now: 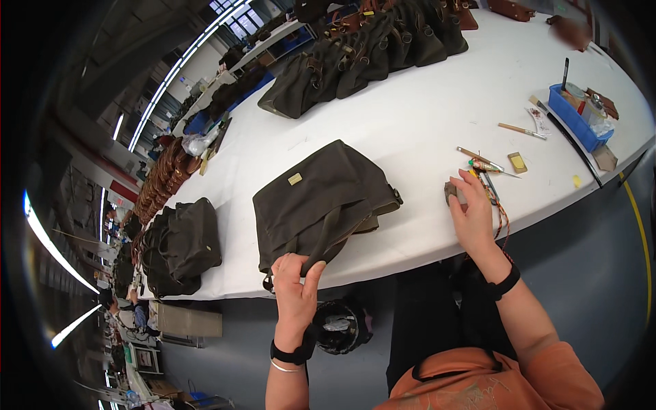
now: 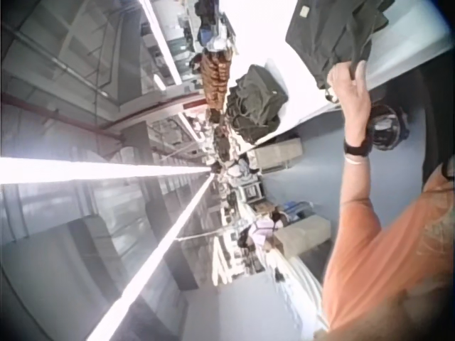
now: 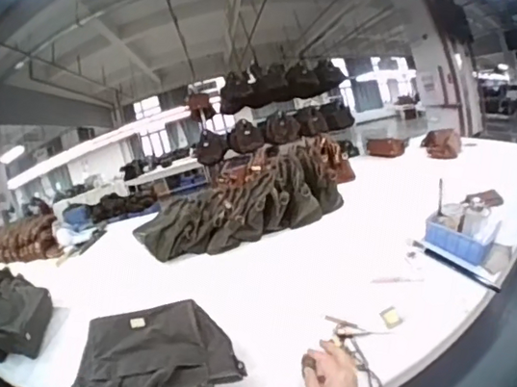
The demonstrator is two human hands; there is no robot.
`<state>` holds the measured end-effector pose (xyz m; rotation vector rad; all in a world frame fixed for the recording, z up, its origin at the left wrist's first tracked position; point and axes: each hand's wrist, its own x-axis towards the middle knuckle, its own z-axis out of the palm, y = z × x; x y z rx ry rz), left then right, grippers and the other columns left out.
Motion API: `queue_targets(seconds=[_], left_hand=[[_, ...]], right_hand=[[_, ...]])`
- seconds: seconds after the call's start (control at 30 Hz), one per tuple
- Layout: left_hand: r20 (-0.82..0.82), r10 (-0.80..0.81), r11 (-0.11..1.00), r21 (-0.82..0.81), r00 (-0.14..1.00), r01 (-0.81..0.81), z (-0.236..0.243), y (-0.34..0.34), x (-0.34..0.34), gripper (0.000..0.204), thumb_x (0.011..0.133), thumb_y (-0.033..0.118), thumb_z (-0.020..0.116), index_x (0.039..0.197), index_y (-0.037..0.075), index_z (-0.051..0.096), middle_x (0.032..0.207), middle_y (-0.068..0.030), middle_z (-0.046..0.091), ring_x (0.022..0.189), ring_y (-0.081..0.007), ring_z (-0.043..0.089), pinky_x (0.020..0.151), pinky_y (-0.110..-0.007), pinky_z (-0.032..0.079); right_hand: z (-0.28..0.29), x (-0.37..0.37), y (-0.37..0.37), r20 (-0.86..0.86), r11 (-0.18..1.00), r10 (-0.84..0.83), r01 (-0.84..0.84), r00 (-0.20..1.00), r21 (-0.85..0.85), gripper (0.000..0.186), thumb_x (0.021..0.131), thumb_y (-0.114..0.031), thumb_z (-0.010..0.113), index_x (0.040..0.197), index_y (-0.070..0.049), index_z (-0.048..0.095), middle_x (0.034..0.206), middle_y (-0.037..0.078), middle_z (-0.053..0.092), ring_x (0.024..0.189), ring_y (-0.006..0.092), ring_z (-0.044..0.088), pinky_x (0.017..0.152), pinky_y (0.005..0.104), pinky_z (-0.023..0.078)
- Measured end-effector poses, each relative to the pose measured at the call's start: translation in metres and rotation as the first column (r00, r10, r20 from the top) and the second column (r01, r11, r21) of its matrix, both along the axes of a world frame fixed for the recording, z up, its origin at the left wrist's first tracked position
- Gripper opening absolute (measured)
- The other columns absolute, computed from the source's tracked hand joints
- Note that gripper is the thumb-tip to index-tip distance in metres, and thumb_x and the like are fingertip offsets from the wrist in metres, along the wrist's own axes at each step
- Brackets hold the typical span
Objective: The person works on a dark green canvas bag at a white table in a workshop. They use a small yellow tool to adjust the zipper pull, then rub a small block over the bag's surface. The person opens the bag to check the interior, uses a green marker to mark a tag, and uses the yellow tool again on the zipper. Finally, they place the bag with others on the table and begin working on a second bag.
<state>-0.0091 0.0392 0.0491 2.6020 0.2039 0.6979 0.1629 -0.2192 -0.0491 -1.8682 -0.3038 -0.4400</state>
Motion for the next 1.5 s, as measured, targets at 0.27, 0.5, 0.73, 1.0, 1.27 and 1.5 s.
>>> queue_targets(seconds=[0.27,0.5,0.73,1.0,1.27,1.5], left_hand=[[-0.025,0.071,0.992,-0.098,0.997,-0.073,0.013,0.007,0.015,0.021,0.086,0.018,0.071,0.081,0.000,0.060,0.074,-0.0123,0.058,0.082,-0.0288,0.053,0.076,-0.038,0.042],[0.032,0.062,0.968,-0.244,0.998,-0.052,0.052,0.034,0.048,0.024,0.085,0.013,0.073,0.074,-0.002,0.058,0.059,-0.0037,0.051,0.059,-0.0112,0.045,0.053,-0.028,0.037],[-0.012,0.013,0.963,-0.269,1.000,-0.016,0.098,0.055,0.096,0.029,0.076,0.011,0.083,0.073,-0.001,0.057,0.061,0.0016,0.056,0.058,-0.0029,0.048,0.051,-0.019,0.038],[-0.114,-0.068,0.916,-0.401,0.991,0.017,0.135,0.106,0.149,0.028,0.079,0.014,0.082,0.076,0.001,0.057,0.061,0.0013,0.057,0.060,-0.0021,0.049,0.052,-0.020,0.039],[-0.032,0.145,0.766,-0.629,0.989,-0.133,0.162,0.217,0.194,0.034,0.095,0.031,0.066,0.080,0.001,0.060,0.063,0.0047,0.051,0.060,-0.0037,0.043,0.057,-0.021,0.037],[-0.039,0.149,0.280,-0.957,0.988,-0.080,0.199,0.299,0.236,0.025,0.097,0.024,0.061,0.096,-0.002,0.062,0.080,-0.0020,0.059,0.074,-0.0119,0.056,0.072,-0.026,0.048]], right_hand=[[-0.005,0.000,-0.008,0.162,0.968,0.075,-0.033,0.984,-0.248,0.031,0.080,0.001,0.062,0.110,0.005,0.062,0.130,0.022,0.053,0.127,0.0419,0.043,0.106,0.0459,0.038],[0.004,-0.006,-0.010,0.141,0.932,0.178,-0.120,0.974,-0.342,0.033,0.078,0.000,0.064,0.111,0.005,0.062,0.130,0.023,0.053,0.131,0.0466,0.037,0.107,0.0512,0.035],[0.025,-0.009,-0.014,0.006,0.862,0.261,-0.231,0.965,-0.452,0.038,0.081,-0.005,0.063,0.118,0.002,0.060,0.133,0.022,0.050,0.134,0.0446,0.035,0.107,0.0496,0.035],[0.033,-0.003,-0.003,-0.122,0.861,0.149,-0.190,0.981,-0.471,0.056,0.088,-0.002,0.061,0.140,0.003,0.042,0.139,0.022,0.049,0.136,0.0431,0.034,0.113,0.0509,0.023],[0.027,0.016,0.014,-0.148,0.786,-0.014,-0.080,0.989,-0.613,0.049,0.091,-0.009,0.059,0.136,0.007,0.045,0.136,0.028,0.048,0.131,0.0434,0.039,0.111,0.0524,0.026],[0.019,0.030,0.030,-0.162,0.754,-0.024,-0.088,0.986,-0.651,0.058,0.088,-0.008,0.056,0.140,0.006,0.036,0.143,0.025,0.039,0.133,0.0449,0.034,0.110,0.0545,0.024]])
